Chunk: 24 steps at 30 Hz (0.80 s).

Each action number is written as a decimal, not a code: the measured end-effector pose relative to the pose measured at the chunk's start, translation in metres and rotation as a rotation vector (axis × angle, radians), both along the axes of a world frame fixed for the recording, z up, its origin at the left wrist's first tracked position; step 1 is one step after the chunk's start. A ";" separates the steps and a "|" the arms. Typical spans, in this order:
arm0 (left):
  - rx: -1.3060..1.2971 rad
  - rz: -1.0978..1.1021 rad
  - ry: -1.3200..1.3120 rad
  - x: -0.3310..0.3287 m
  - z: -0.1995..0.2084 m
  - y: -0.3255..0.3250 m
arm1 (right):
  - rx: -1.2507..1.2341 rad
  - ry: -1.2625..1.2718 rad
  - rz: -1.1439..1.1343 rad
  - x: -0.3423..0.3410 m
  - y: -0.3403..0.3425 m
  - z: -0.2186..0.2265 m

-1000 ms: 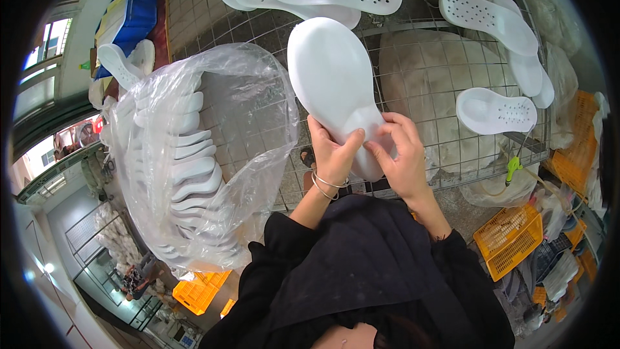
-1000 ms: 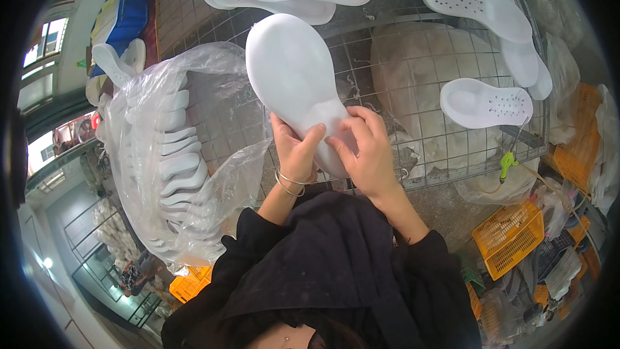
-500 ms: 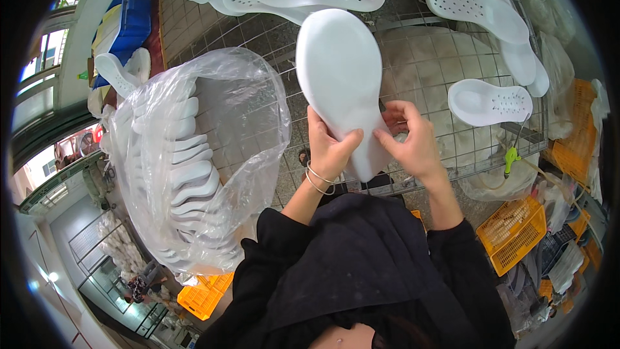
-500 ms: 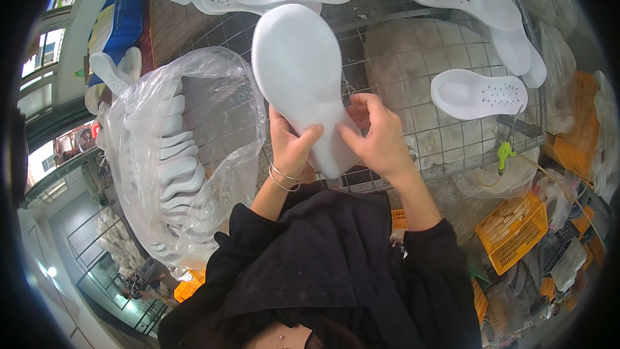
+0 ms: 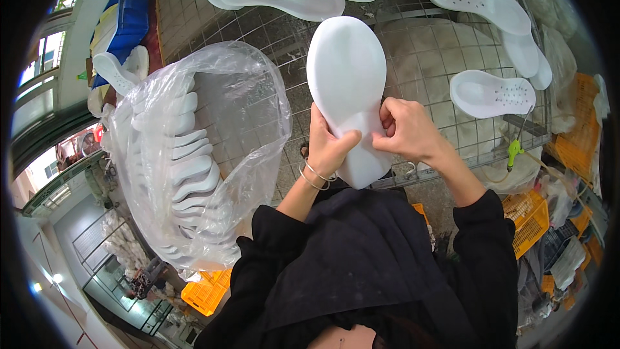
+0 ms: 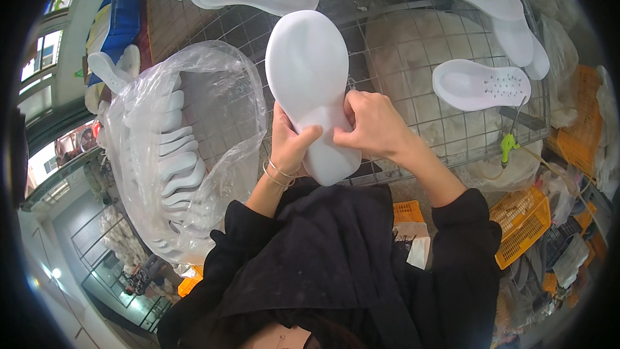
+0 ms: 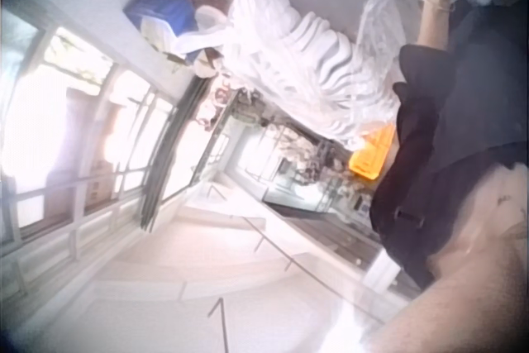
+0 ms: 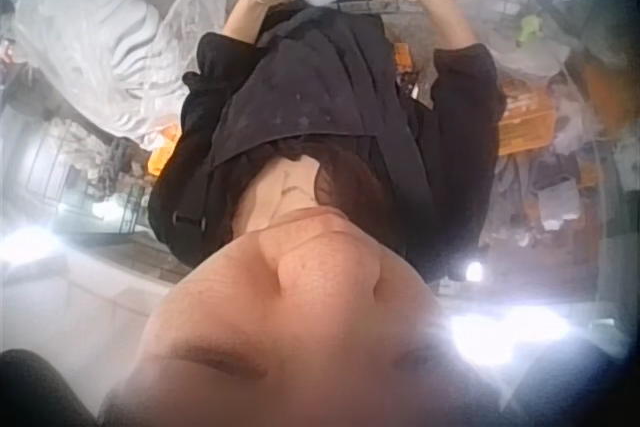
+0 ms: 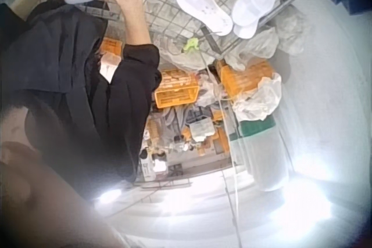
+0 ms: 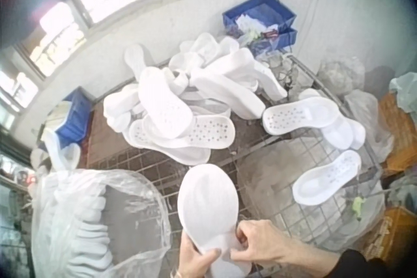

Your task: The person picks white shoe insoles from a wire rack, inspects them, and places them into a clear plastic bag. They repeatedly gather insoles, align them, and pack them into the bag while moving between the rack and nearby crates.

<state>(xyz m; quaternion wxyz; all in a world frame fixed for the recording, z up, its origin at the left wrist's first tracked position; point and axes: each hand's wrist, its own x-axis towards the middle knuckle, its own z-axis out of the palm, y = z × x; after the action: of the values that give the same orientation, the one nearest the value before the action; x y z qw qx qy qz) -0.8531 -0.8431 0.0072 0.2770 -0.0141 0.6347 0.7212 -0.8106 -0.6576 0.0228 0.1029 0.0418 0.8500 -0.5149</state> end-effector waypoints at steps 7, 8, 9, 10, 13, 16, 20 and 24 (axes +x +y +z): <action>-0.024 -0.005 -0.045 0.000 0.002 -0.001 | -0.123 -0.145 0.039 -0.004 0.007 -0.003; -0.040 -0.020 -0.051 0.000 0.002 -0.001 | -0.131 -0.116 0.025 -0.004 0.007 -0.003; -0.034 -0.021 -0.042 -0.001 0.001 -0.001 | -0.127 -0.106 0.020 -0.003 0.008 -0.003; -0.032 -0.033 -0.039 -0.001 0.000 0.000 | -0.149 -0.081 0.038 -0.003 0.009 -0.004; -0.010 -0.068 -0.075 -0.002 -0.002 0.000 | -0.356 -0.288 -0.158 0.001 0.010 -0.003; -0.009 -0.071 -0.078 0.000 -0.003 0.002 | -0.237 -0.214 -0.049 0.007 0.010 -0.006; -0.045 -0.070 -0.109 0.007 -0.010 0.005 | -0.273 -0.173 -0.065 0.015 0.019 -0.022; 0.309 -0.142 -0.460 0.008 -0.039 0.005 | 0.086 -0.190 -0.198 0.038 0.072 -0.051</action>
<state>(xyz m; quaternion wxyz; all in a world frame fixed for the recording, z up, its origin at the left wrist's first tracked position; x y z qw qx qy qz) -0.8453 -0.8378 -0.0314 0.4625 -0.0907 0.4372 0.7660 -0.7728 -0.5860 -0.0278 0.1296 0.1784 0.8495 -0.4792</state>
